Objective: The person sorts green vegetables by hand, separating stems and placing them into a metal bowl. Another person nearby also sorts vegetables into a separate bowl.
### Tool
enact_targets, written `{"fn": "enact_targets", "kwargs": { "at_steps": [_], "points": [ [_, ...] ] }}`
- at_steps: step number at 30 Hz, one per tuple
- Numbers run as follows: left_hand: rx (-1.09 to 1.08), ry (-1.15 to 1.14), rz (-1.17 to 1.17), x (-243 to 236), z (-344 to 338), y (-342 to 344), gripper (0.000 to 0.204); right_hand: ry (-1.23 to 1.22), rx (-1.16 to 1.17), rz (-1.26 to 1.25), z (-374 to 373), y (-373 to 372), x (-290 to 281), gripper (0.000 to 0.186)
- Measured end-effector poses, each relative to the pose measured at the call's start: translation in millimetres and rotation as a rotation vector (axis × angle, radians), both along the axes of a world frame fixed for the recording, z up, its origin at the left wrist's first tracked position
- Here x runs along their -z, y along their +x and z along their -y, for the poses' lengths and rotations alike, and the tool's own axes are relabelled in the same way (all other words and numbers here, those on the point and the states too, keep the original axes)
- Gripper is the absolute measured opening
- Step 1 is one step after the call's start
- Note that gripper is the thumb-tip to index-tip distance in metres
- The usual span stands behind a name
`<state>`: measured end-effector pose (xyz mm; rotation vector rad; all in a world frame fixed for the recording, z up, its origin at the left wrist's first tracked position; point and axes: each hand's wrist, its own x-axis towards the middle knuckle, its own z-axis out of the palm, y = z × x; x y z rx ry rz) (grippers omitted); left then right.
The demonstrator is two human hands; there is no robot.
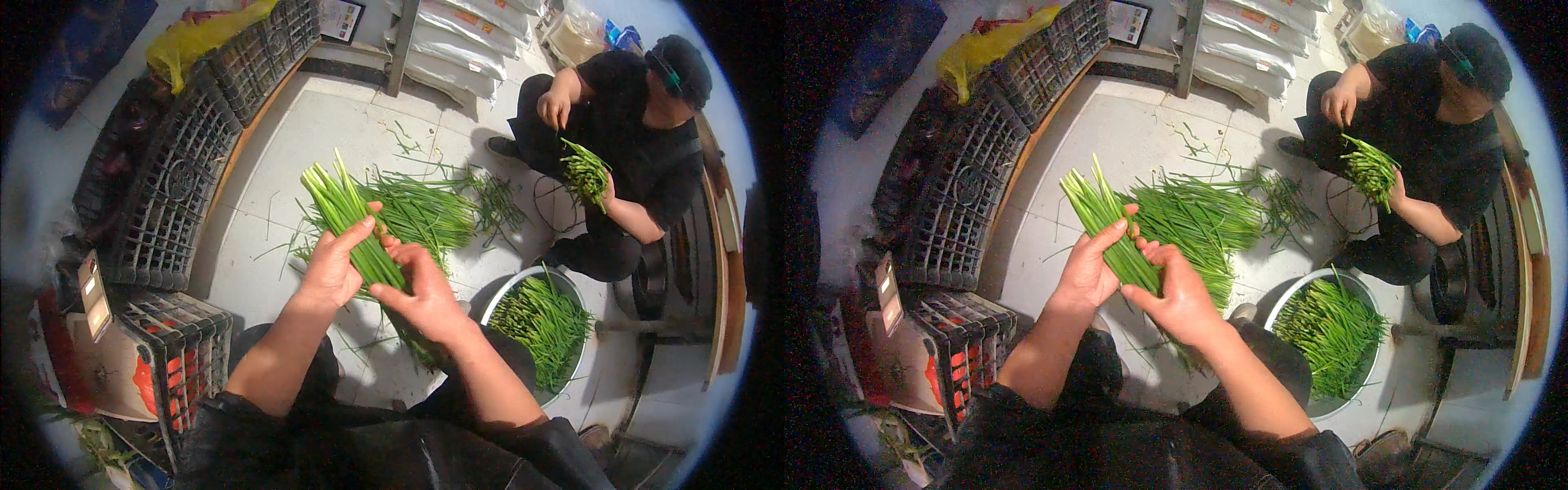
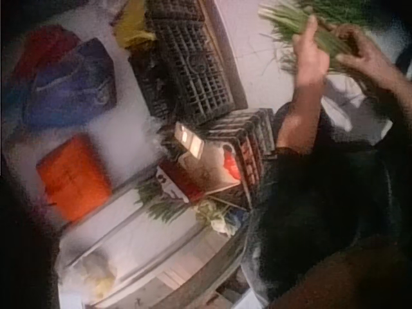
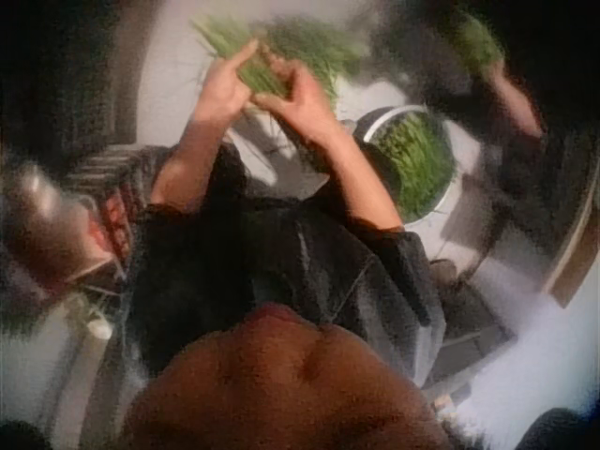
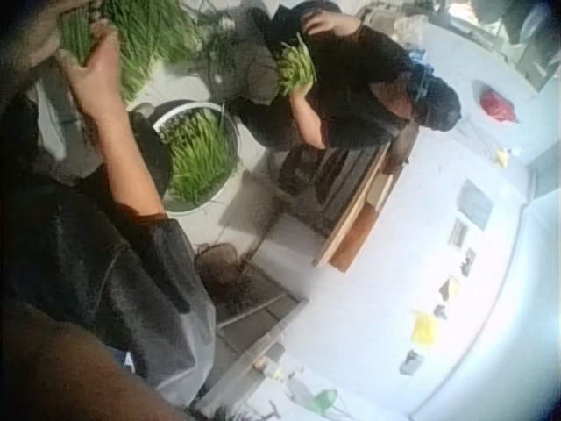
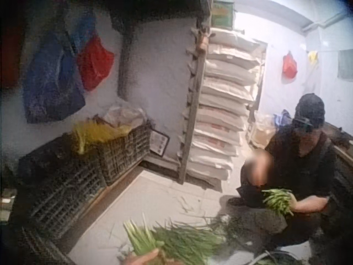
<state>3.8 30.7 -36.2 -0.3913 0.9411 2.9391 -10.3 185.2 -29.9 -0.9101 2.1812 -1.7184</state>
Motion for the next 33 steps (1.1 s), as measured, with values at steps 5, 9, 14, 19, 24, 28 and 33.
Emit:
{"fn": "enact_targets", "kwargs": {
  "at_steps": [5, 9, 14, 19, 24, 28, 33],
  "points": [
    [0.190, 0.080, -0.140, -13, 4, 2, 0.049, -0.206, -0.019, 0.657, -17, -16, -12, 0.030],
    [0.275, 0.169, -0.190, -19, -1, 4, 0.059, -0.142, -0.467, 1.051, -2, 3, -3, 0.034],
    [0.209, 0.044, -0.225, -20, 10, 2, 0.042, -0.169, -0.355, 1.100, 2, 10, -2, 0.024],
    [0.035, -0.291, -0.103, -18, 33, -2, 0.027, -0.080, -0.125, 0.883, -4, 3, -7, 0.027],
    [0.023, -0.226, -0.179, -15, 38, -3, 0.026, -0.082, -0.218, 0.948, -11, -1, -4, 0.029],
    [-0.016, -0.283, -0.139, -14, 40, -2, 0.025, 0.006, -0.236, 0.866, -14, -6, 4, 0.031],
    [-0.201, -0.490, -0.066, -13, 58, -1, 0.014, 0.292, 0.005, 0.225, -20, -2, 16, 0.037]
  ]
}}
